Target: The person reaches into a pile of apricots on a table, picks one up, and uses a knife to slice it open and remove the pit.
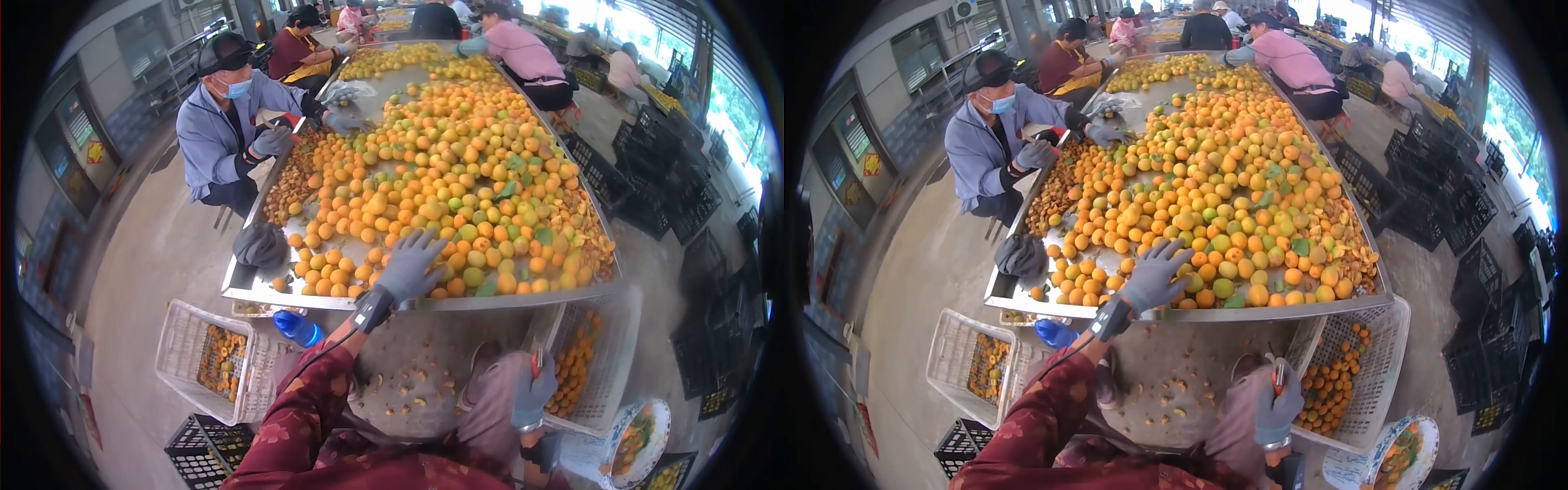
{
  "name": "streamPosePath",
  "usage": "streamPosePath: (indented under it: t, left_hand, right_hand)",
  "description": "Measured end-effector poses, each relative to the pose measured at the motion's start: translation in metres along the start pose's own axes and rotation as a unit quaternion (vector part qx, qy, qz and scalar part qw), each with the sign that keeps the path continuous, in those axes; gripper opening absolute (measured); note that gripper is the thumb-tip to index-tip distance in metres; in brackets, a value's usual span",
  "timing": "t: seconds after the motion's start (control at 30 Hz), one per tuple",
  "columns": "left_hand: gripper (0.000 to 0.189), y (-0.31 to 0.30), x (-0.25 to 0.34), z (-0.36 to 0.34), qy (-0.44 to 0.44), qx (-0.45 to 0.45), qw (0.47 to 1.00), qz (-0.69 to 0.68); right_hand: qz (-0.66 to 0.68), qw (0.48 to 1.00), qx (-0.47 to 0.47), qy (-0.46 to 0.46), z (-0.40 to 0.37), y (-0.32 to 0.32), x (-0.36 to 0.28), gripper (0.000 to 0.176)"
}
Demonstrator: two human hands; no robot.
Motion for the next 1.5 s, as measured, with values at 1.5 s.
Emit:
streamPosePath:
  t: [1.5]
  left_hand:
    - [0.059, 0.063, -0.062, 0.05, -0.113, -0.099, 0.982, 0.11]
  right_hand:
    - [-0.09, 0.991, 0.02, -0.092, 0.004, 0.004, -0.013, 0.024]
Point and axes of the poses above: each hand's wrist, its own z-axis towards the middle knuckle, its own y-axis out of the palm, x = y × z, the point moved 6 cm from there along z, towards the middle knuckle, and after that the axes turned 1 degree about z, right-handed, at the moved point
